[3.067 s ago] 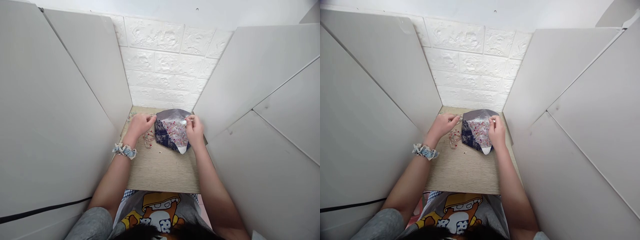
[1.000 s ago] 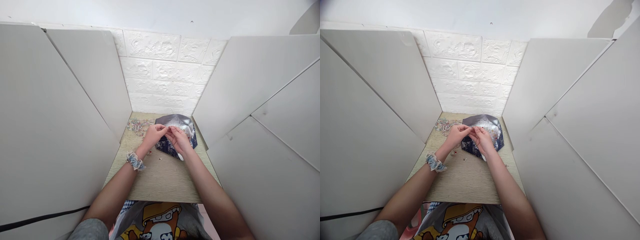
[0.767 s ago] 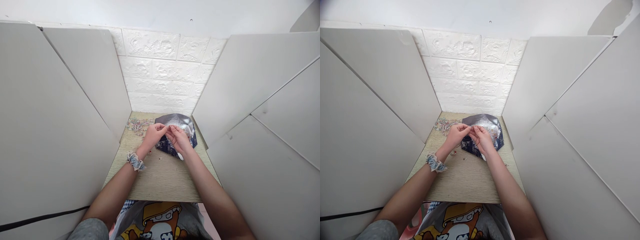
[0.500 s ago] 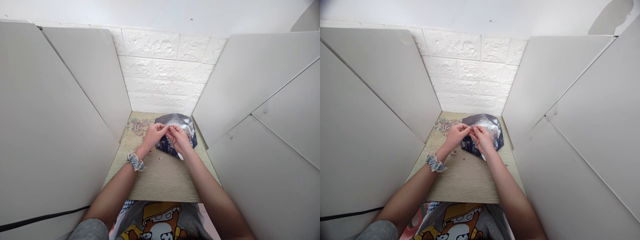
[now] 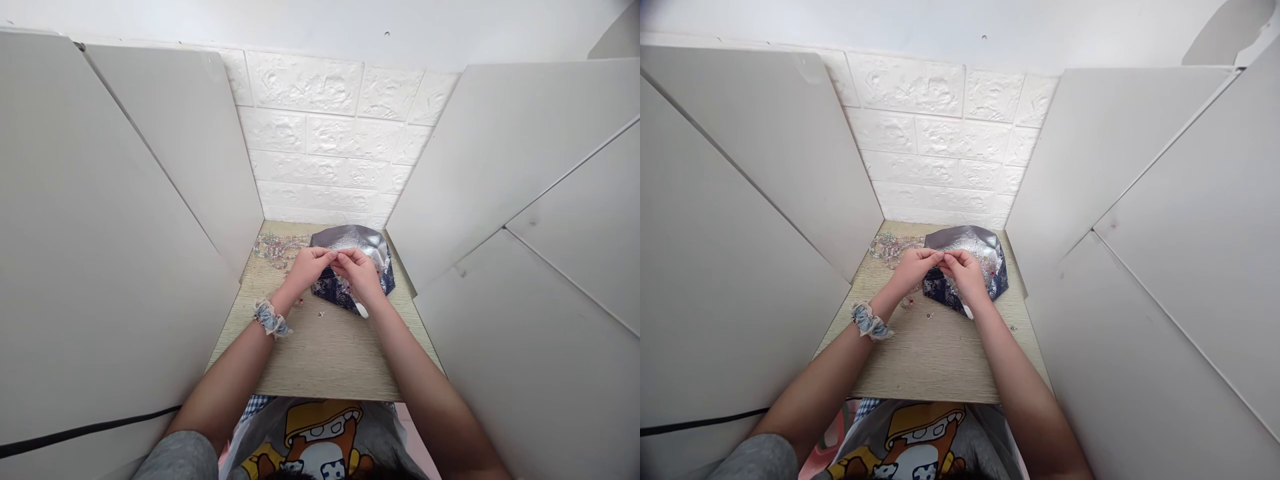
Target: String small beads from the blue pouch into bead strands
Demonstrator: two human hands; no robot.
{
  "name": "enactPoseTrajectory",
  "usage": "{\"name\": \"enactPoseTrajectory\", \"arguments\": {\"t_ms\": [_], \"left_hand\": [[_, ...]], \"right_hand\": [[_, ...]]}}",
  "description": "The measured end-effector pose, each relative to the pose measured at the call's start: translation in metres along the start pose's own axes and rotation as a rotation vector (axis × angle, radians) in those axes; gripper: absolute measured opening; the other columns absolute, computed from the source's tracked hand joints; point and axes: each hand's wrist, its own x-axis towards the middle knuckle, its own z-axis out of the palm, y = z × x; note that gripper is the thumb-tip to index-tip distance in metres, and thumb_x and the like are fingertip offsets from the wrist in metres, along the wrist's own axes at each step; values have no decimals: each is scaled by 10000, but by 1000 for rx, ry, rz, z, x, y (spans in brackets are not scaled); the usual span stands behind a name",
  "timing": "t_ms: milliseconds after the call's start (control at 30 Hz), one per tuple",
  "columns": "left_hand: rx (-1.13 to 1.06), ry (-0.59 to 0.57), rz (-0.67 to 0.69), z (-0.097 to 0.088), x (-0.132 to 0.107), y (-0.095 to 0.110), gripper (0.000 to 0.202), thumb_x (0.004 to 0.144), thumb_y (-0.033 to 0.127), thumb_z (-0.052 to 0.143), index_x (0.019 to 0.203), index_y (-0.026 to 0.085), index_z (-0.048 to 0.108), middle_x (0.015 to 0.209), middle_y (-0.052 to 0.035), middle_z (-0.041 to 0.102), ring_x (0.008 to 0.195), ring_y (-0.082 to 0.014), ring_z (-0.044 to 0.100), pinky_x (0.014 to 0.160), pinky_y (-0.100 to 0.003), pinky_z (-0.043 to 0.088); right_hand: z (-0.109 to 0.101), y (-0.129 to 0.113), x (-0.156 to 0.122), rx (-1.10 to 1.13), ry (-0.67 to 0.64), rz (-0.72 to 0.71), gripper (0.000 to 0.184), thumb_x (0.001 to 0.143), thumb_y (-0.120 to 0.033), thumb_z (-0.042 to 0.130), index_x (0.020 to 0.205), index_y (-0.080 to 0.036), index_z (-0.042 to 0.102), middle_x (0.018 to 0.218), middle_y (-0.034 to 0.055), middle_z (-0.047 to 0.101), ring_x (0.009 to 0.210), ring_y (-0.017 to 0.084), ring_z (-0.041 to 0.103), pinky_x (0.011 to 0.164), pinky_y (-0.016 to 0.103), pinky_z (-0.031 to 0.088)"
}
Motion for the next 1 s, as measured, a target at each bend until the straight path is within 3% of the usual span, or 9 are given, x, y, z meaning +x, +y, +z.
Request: {"name": "enactPoseTrajectory", "arguments": {"t_ms": [100,167,300,467,633,867,1000], "left_hand": [[-112,-85,-136,-3,0,0,356,671,451,540,715,105,612,398,49,391,369,-43,313,371,-181,225],[-189,-140,-182,-4,-1,1,342,668,458,545,694,118,569,368,85,268,329,-25,201,342,-185,128],[-224,-172,-168,-6,-3,3,300,676,435,545,626,144,492,383,85,267,336,-23,199,339,-183,120],[-133,-211,-170,-8,-2,2,260,689,388,535,620,139,504,401,76,300,346,-21,228,343,-175,140],[-189,-273,-144,-8,-3,5,296,693,432,518,718,140,552,622,4,520,548,-75,483,461,-180,341],[-245,-372,-66,-9,-4,4,296,696,410,545,645,120,567,659,-12,557,665,-92,506,675,-230,385],[-352,-309,-121,-8,-4,7,261,675,374,579,736,121,593,712,-22,562,657,-79,501,640,-215,389]], "right_hand": [[-4,-2,1,-242,-16,-119,137,622,-294,631,662,-176,573,653,-17,599,646,106,564,683,282,464],[-7,-4,1,-358,-24,-217,125,631,-290,620,653,-173,580,655,-10,587,642,112,546,667,284,451],[-10,-9,-3,-554,-9,-412,99,664,-268,584,629,-175,583,758,19,554,725,129,531,656,272,438],[-9,-13,-10,-854,34,-618,65,682,-210,563,624,-188,583,747,12,492,736,129,499,700,289,417],[-9,-16,-11,-843,-12,-603,58,708,-215,548,690,-204,602,805,20,500,801,133,507,741,290,417],[-17,-24,-9,-753,-52,-509,66,702,-246,553,676,-196,588,864,27,534,835,135,521,712,268,430],[-27,-28,-6,-842,12,-513,98,734,-261,505,715,-190,571,815,20,550,746,125,525,685,262,424]]}}
